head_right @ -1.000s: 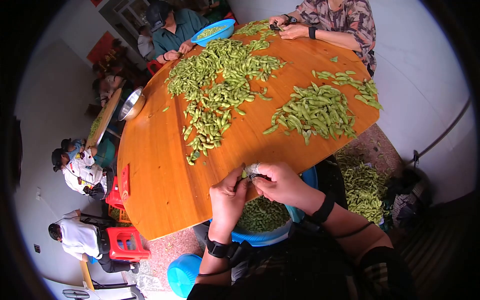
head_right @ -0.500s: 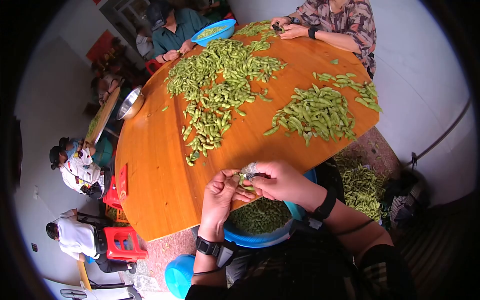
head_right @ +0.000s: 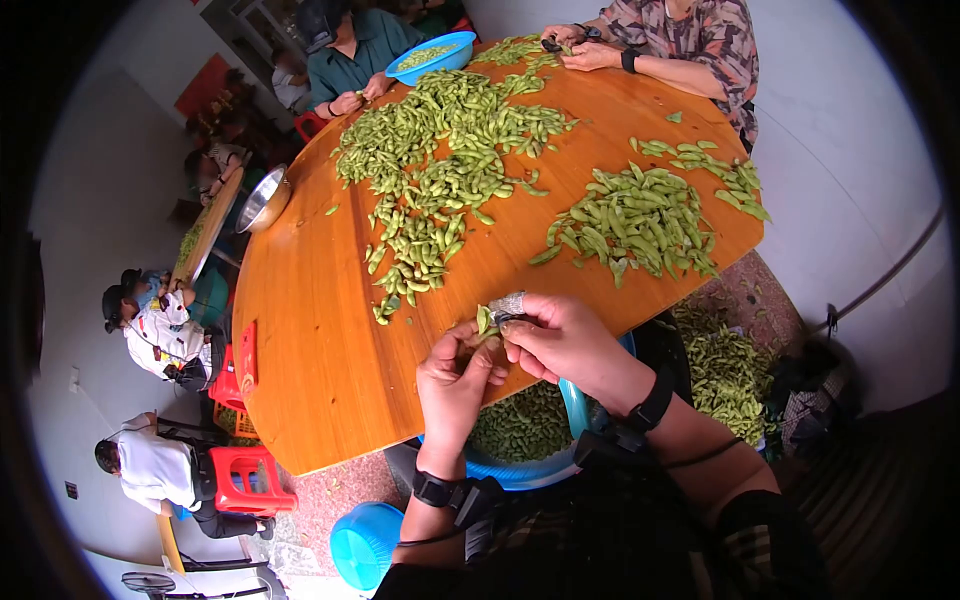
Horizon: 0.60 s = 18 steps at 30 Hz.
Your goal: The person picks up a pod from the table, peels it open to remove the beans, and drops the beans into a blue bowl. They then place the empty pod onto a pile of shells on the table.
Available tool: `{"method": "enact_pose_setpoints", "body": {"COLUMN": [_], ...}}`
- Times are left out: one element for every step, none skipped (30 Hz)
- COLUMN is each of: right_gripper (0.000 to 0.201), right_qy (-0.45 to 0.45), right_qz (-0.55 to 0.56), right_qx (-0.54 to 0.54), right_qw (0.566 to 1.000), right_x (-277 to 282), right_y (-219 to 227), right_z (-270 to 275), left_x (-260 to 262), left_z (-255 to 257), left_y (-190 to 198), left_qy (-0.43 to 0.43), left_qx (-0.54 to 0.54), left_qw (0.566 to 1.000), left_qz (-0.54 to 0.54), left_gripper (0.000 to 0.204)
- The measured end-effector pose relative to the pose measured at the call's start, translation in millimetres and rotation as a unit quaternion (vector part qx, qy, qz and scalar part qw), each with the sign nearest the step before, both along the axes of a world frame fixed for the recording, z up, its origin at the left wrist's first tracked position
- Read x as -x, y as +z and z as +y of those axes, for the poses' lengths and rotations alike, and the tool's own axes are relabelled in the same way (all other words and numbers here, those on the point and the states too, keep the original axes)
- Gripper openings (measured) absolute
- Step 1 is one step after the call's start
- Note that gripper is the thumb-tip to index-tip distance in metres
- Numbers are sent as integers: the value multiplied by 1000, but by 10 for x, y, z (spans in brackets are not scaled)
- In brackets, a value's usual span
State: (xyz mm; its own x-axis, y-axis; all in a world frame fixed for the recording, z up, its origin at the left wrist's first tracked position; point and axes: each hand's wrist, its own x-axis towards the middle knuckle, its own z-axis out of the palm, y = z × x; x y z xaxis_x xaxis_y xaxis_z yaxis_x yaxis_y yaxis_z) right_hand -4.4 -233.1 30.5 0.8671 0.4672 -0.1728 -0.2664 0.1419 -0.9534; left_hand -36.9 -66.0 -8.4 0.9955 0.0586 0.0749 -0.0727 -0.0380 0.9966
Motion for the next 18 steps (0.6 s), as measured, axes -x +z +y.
{"method": "enact_pose_setpoints", "body": {"right_gripper": [10,10,12,14,14,14,15,15,15,15,15,14,15,15,16,17,19,19], "right_qy": [-4,-5,-7,-9,-10,-11,-10,-10,-15,-19,-18,-10,-3,-4,31,66,61,60], "right_qz": [-1,-2,-7,-12,-12,-26,-40,-39,-60,-81,-81,-80,-79,-78,-71,-64,-96,-96], "right_qx": [-8,-8,0,7,6,1,-4,-4,-7,-11,-12,27,66,66,86,106,107,107], "right_qw": [1000,1000,1000,1000,1000,1000,999,999,998,996,997,996,995,995,993,990,988,988], "right_x": [2,10,24,32,33,34,37,41,49,48,57,67,72,75,77,78,81,83], "right_y": [-9,9,41,58,48,28,7,-16,-41,-47,-22,24,47,35,18,-2,-36,-56], "right_z": [7,-1,-15,-25,-29,-30,-27,-24,-19,-14,-17,-29,-38,-43,-49,-53,-50,-59], "left_x": [-4,-9,-16,-21,-24,-21,-16,-11,-5,-8,0,6,15,32,47,60,72,83], "left_z": [1,-12,-26,-39,-53,-68,-79,-93,-111,-114,-89,-54,-37,-44,-59,-69,-65,-50], "left_y": [-57,-71,-79,-82,-81,-76,-66,-32,25,62,52,29,11,2,-4,-8,-13,-16], "left_qy": [1,1,0,-1,-3,-2,-1,-1,14,29,30,33,35,34,30,24,22,6], "left_qx": [16,16,75,134,133,186,239,239,236,234,233,184,134,133,102,72,71,43], "left_qw": [1000,1000,997,991,991,983,971,971,971,972,972,982,990,990,994,997,997,999], "left_qz": [-18,-18,-19,-20,-20,-7,7,7,12,15,15,9,3,4,3,1,2,0], "left_gripper": [21,21,20,19,19,18,16,16,18,19,19,21,24,24,26,28,28,28]}}
